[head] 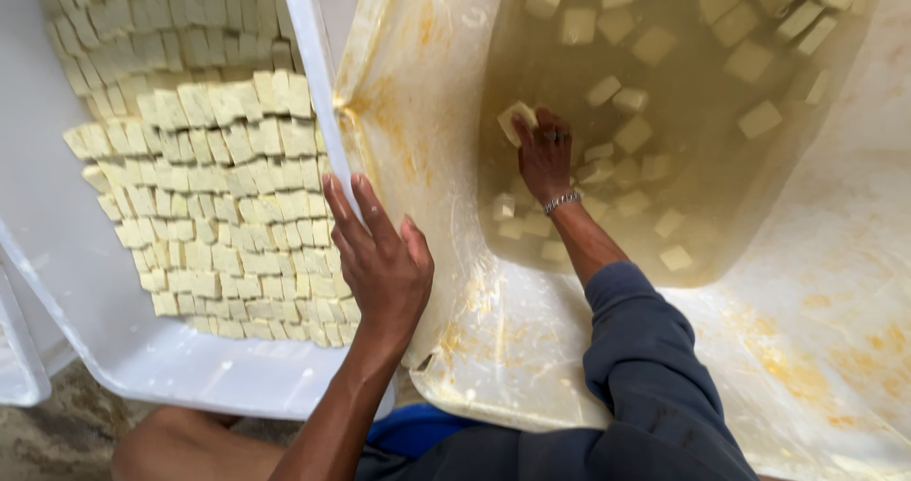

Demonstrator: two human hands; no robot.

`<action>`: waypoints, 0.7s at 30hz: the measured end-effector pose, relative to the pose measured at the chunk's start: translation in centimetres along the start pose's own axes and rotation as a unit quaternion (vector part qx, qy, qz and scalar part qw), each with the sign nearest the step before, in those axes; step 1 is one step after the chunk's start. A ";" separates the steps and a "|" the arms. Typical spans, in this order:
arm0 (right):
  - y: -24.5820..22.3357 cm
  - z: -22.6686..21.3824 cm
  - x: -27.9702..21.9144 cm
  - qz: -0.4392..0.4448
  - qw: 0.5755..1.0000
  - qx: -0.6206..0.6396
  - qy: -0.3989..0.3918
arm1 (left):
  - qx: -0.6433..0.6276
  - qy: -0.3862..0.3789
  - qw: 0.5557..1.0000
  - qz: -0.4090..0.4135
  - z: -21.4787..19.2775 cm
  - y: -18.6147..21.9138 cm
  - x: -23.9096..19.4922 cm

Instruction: The person transfers small tofu cubes from a water-filled tub into a white tray, arranging them in neat rows by hand. The person repeatedly scoops cubes and places them into the tray, maintaining an orderly layout.

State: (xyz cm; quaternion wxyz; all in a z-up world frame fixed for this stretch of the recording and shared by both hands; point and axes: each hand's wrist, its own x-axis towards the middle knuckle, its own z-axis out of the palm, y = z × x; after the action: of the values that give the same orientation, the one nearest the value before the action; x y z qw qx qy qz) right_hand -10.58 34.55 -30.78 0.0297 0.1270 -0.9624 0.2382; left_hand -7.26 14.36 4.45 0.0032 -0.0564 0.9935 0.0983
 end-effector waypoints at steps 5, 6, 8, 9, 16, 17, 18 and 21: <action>-0.3 -0.2 1.2 -0.005 0.998 -0.047 -0.049 | 0.007 0.009 1.000 0.007 0.2 -0.1 0.0; -0.3 -0.2 1.5 -0.010 0.998 -0.036 -0.055 | 0.003 0.002 1.000 -0.005 0.3 -0.1 0.0; -0.1 -0.2 2.4 -0.016 0.996 -0.048 -0.067 | 0.015 0.012 1.000 0.004 0.3 -0.1 0.0; 0.1 -0.2 2.9 -0.017 0.995 -0.072 -0.073 | 0.022 0.018 1.000 0.007 0.3 -0.1 0.1; 0.5 -1.1 5.9 0.073 0.987 -0.045 -0.138 | 0.001 0.022 1.000 0.000 0.2 0.1 0.2; 0.6 -1.5 6.1 0.096 0.988 -0.001 -0.118 | 0.004 0.023 1.000 0.000 0.2 0.2 0.2; 0.6 -1.8 6.5 0.117 0.987 0.042 -0.100 | 0.007 0.024 1.000 -0.001 0.2 0.2 0.2; 0.8 -2.7 6.4 0.173 0.951 0.253 -0.037 | 0.010 0.015 1.000 -0.006 0.2 0.2 0.1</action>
State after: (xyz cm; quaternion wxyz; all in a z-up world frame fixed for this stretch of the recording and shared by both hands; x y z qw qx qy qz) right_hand -16.97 34.98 -27.99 -0.0805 -0.0298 -0.8784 0.4702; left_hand -7.43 14.62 4.35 -0.0103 -0.0641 0.9940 0.0878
